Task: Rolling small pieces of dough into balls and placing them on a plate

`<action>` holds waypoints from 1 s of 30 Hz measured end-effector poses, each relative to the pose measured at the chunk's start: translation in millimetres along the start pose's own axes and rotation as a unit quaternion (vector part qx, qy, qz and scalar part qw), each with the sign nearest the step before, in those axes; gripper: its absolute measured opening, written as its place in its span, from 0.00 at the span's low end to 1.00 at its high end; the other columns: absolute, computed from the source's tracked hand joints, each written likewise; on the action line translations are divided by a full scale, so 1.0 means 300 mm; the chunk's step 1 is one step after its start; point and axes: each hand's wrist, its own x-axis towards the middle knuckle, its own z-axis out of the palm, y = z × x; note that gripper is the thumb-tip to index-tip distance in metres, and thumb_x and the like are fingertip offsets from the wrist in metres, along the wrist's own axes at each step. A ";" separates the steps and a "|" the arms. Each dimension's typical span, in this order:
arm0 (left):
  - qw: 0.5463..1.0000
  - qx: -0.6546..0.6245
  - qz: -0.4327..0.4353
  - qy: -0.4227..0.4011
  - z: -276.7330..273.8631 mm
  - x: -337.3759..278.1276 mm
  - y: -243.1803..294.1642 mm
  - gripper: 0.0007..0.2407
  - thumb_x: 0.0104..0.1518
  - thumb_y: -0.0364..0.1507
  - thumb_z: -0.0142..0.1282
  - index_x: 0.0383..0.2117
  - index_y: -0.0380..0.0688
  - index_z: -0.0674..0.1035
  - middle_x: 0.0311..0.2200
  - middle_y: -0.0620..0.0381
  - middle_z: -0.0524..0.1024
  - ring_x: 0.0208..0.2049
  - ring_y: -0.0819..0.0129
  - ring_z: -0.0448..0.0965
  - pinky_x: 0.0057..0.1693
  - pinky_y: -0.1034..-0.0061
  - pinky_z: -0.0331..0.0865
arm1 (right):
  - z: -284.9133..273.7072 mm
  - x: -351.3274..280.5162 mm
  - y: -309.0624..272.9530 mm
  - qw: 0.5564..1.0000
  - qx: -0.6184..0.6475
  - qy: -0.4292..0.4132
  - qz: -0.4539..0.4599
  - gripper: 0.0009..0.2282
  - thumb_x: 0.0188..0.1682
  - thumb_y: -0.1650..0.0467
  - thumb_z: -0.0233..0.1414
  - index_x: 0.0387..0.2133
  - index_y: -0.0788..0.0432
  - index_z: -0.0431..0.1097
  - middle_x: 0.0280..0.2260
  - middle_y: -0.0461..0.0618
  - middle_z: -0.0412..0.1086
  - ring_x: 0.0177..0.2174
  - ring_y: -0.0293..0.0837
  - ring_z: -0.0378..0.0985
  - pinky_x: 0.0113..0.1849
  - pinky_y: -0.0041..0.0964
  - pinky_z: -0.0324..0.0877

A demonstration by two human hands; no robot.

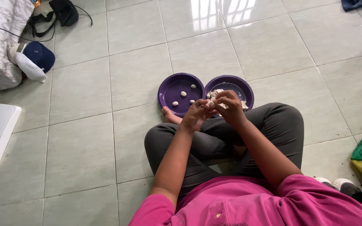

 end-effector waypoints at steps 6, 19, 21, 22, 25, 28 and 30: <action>0.998 0.022 0.053 0.024 0.012 0.011 -0.004 0.07 0.57 0.18 0.62 0.38 0.42 0.80 0.33 0.50 0.83 0.37 0.59 0.86 0.45 0.70 0.79 | -0.001 0.021 -0.064 0.999 -0.037 0.008 -0.025 0.13 0.39 0.70 0.68 0.38 0.54 0.80 0.39 0.53 0.74 0.38 0.56 0.76 0.40 0.46 0.71; 0.999 0.041 0.019 0.001 0.042 -0.001 0.012 0.03 0.61 0.25 0.60 0.38 0.42 0.81 0.37 0.53 0.83 0.41 0.62 0.85 0.49 0.68 0.77 | 0.004 0.035 -0.069 0.992 -0.086 0.043 -0.087 0.07 0.43 0.72 0.65 0.34 0.52 0.80 0.36 0.46 0.76 0.40 0.52 0.74 0.43 0.42 0.70; 0.999 0.037 0.015 0.002 0.038 -0.011 0.013 0.04 0.61 0.25 0.61 0.38 0.41 0.81 0.36 0.52 0.83 0.41 0.61 0.85 0.49 0.66 0.77 | 0.004 0.028 -0.068 0.993 -0.075 0.043 -0.079 0.07 0.41 0.73 0.66 0.33 0.52 0.80 0.36 0.46 0.76 0.40 0.53 0.74 0.42 0.42 0.71; 0.999 0.032 0.008 0.001 0.039 -0.011 0.009 0.04 0.60 0.24 0.62 0.38 0.41 0.81 0.36 0.51 0.83 0.41 0.61 0.84 0.50 0.63 0.77 | -0.001 0.024 -0.065 0.994 -0.066 0.044 -0.071 0.07 0.40 0.74 0.66 0.31 0.53 0.80 0.36 0.47 0.76 0.39 0.54 0.74 0.41 0.43 0.71; 1.000 0.000 0.028 -0.014 -0.078 0.048 -0.037 0.04 0.58 0.16 0.60 0.34 0.38 0.79 0.36 0.44 0.83 0.40 0.53 0.85 0.49 0.61 0.79 | 0.002 0.014 -0.054 0.996 -0.050 0.043 -0.065 0.08 0.40 0.72 0.67 0.33 0.52 0.81 0.38 0.50 0.75 0.39 0.56 0.73 0.41 0.44 0.72; 0.998 -0.011 0.062 -0.023 -0.003 0.030 0.021 0.10 0.57 0.16 0.59 0.41 0.44 0.77 0.37 0.48 0.84 0.40 0.57 0.85 0.46 0.68 0.78 | 0.013 0.018 -0.064 0.991 -0.079 0.072 -0.080 0.16 0.41 0.65 0.68 0.43 0.51 0.80 0.44 0.49 0.74 0.43 0.54 0.74 0.44 0.42 0.72; 0.997 -0.005 0.072 -0.017 -0.045 0.039 0.008 0.11 0.57 0.15 0.59 0.43 0.43 0.76 0.36 0.50 0.84 0.40 0.58 0.86 0.47 0.66 0.79 | 0.024 0.024 -0.065 0.987 -0.104 0.077 -0.100 0.14 0.40 0.65 0.68 0.39 0.51 0.81 0.44 0.50 0.74 0.43 0.54 0.73 0.45 0.43 0.71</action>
